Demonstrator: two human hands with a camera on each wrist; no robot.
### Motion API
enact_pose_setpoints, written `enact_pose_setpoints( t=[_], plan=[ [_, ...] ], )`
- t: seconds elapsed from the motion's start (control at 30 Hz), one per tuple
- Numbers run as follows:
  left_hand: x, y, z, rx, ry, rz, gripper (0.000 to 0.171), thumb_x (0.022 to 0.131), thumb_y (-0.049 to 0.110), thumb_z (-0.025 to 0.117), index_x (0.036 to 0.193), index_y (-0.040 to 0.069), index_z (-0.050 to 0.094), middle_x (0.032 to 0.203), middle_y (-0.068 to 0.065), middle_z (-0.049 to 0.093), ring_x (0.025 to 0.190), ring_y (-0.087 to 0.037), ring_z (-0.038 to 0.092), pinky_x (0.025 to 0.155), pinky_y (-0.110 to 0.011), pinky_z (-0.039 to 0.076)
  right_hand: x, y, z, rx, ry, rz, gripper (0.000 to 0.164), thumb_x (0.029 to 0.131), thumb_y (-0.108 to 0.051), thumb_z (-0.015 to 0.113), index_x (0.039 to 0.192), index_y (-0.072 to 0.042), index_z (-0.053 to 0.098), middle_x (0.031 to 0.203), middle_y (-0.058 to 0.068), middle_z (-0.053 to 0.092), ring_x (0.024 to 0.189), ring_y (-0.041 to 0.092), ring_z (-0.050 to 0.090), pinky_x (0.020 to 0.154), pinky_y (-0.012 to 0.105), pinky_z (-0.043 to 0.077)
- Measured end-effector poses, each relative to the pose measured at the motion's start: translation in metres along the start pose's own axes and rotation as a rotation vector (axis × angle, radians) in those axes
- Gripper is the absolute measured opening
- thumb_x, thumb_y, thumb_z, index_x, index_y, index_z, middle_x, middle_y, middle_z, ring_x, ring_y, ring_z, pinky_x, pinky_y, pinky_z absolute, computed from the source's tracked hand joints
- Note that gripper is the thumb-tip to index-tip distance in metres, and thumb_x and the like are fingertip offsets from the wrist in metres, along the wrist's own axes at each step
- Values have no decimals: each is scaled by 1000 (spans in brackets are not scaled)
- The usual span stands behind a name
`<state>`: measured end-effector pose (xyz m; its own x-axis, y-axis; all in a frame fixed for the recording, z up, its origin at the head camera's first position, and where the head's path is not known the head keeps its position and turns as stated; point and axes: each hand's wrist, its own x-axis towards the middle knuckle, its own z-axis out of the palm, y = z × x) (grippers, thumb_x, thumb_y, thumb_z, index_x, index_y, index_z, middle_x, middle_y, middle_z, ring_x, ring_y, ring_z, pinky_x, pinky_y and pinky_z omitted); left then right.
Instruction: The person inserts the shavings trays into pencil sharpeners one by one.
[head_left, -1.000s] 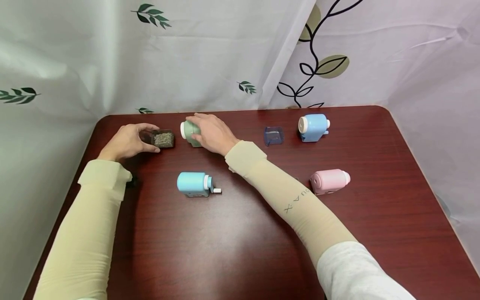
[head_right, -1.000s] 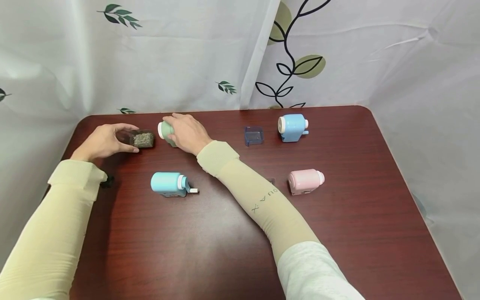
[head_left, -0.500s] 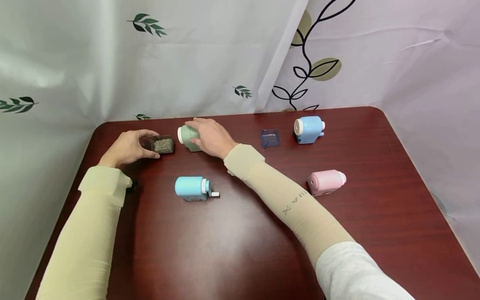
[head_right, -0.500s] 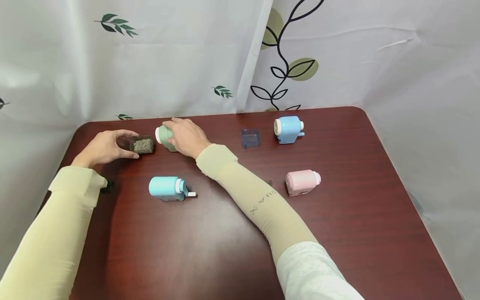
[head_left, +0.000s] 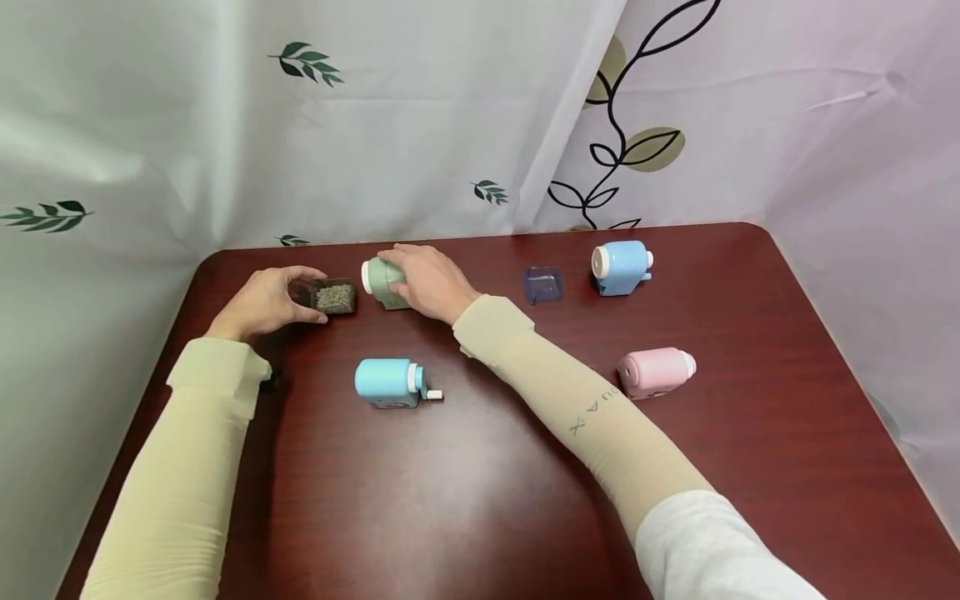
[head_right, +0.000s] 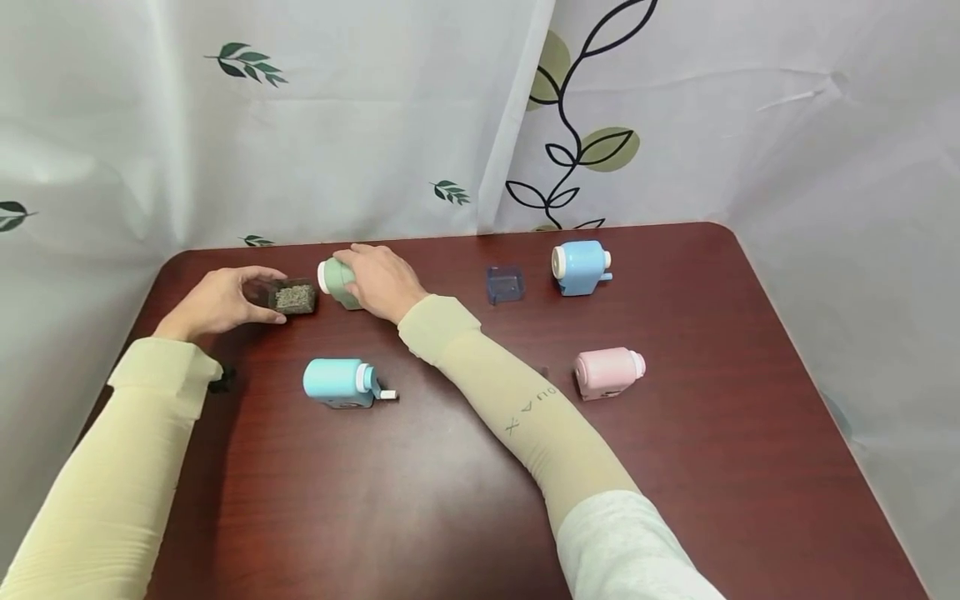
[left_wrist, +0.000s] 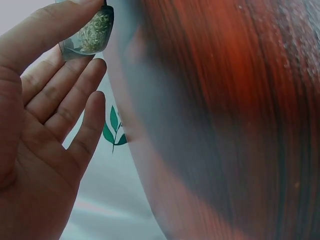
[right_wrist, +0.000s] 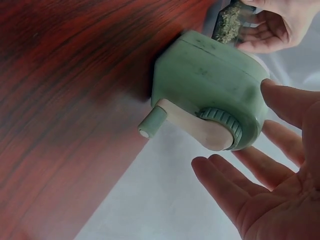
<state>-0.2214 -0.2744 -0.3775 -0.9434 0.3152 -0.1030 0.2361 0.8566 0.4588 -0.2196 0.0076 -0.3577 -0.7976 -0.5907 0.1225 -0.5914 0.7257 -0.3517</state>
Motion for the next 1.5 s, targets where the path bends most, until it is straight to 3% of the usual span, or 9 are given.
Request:
enact_pose_setpoints(
  t=[0.5,0.87,1.1,1.5],
  plan=[
    [2,7,2,-1,2,6,68,65,32,85,123,12,58,106,-16,64,95,-28,57,82,-45,42,-1,2,0,7,-4,-13,45,92,-24,62,135,-15,53,139,3,48,128,12,41,101,24,35],
    [9,16,5,32,-3,30,68,66,30,84,126,11,56,112,-16,62,100,-29,55,83,-48,44,1,5,-1,-1,-13,-16,43,91,-24,62,132,-14,53,131,1,53,120,13,47,95,24,40],
    [13,19,10,15,-3,39,67,65,29,85,124,12,58,109,-14,64,96,-27,57,82,-45,44,0,5,-2,7,-23,-14,36,90,-24,64,124,-16,56,126,2,54,113,13,50,89,26,43],
    [19,23,17,1,2,53,67,63,28,85,122,13,58,105,-12,65,95,-25,59,81,-43,45,0,7,-5,-1,-36,-19,37,89,-27,64,123,-17,55,123,1,54,109,14,53,89,27,44]
  ],
)
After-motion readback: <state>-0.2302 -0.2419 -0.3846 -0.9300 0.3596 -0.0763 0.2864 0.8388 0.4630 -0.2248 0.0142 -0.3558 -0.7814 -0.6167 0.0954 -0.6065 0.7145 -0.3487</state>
